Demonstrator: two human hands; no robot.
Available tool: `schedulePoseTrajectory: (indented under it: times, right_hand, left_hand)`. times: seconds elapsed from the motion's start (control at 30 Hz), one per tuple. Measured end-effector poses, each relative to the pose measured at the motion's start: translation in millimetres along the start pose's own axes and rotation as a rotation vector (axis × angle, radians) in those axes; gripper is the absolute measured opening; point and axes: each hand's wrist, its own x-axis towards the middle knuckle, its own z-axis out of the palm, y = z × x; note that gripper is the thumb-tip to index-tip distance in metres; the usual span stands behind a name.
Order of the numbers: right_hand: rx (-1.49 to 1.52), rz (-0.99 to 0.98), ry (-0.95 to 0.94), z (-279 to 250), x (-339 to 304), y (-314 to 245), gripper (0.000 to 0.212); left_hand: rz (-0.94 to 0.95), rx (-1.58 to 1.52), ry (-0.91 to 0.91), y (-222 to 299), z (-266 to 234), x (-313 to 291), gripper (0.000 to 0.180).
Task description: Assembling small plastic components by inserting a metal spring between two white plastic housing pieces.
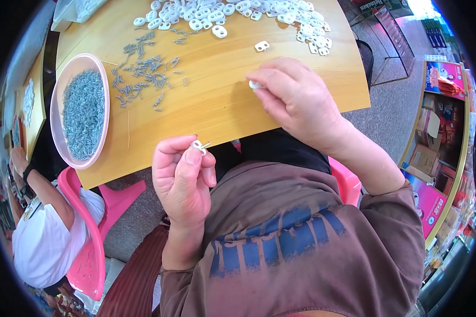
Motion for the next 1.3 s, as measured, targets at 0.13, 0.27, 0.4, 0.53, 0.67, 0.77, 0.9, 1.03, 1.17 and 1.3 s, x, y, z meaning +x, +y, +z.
schedulePoseTrajectory:
  times: [0.13, 0.27, 0.4, 0.53, 0.67, 0.77, 0.9, 1.03, 1.17, 1.3]
  right_hand:
    - [0.676, 0.485, -0.001, -8.7, 6.7, -17.2, 0.014]
    - [1.482, 0.895, -0.045, -12.8, 12.8, -42.5, 0.019]
    - [1.853, 0.955, -0.042, -5.3, 8.4, -51.6, 0.020]
    - [1.917, 0.948, -0.081, -6.6, 9.0, -59.4, 0.019]
    - [1.836, 0.983, -0.105, -5.8, 6.1, -57.2, 0.018]
    - [1.716, 0.964, -0.143, -2.5, 2.1, -57.1, 0.017]
    - [1.717, 0.925, -0.157, 0.4, 1.2, -58.8, 0.017]
    - [1.715, 0.924, -0.187, -0.2, 3.2, -59.7, 0.018]
    - [1.702, 0.929, -0.203, 0.0, 3.3, -59.3, 0.018]
    - [1.693, 0.922, -0.190, -0.7, 2.8, -59.8, 0.017]
  left_hand:
    - [-0.002, 0.022, 0.030, 1.6, 1.2, -1.1, 0.013]
    - [-0.012, 0.010, 0.022, 1.8, 3.0, -1.0, 0.014]
    - [0.017, -0.056, -0.036, 0.7, -0.7, -0.2, 0.015]
    - [0.033, -0.062, -0.031, 2.2, -3.1, -2.6, 0.015]
    - [0.053, -0.062, -0.030, 4.0, -1.4, -1.7, 0.016]
    - [0.069, -0.041, -0.042, 6.2, -0.1, -0.6, 0.015]
    - [0.068, 0.006, -0.024, 7.8, 2.8, -2.2, 0.015]
    - [0.057, 0.029, -0.025, 8.2, 4.6, -3.3, 0.015]
    - [0.066, 0.051, -0.029, 6.9, 4.0, -2.8, 0.015]
    - [0.075, 0.070, -0.028, 6.2, 3.7, -3.6, 0.015]
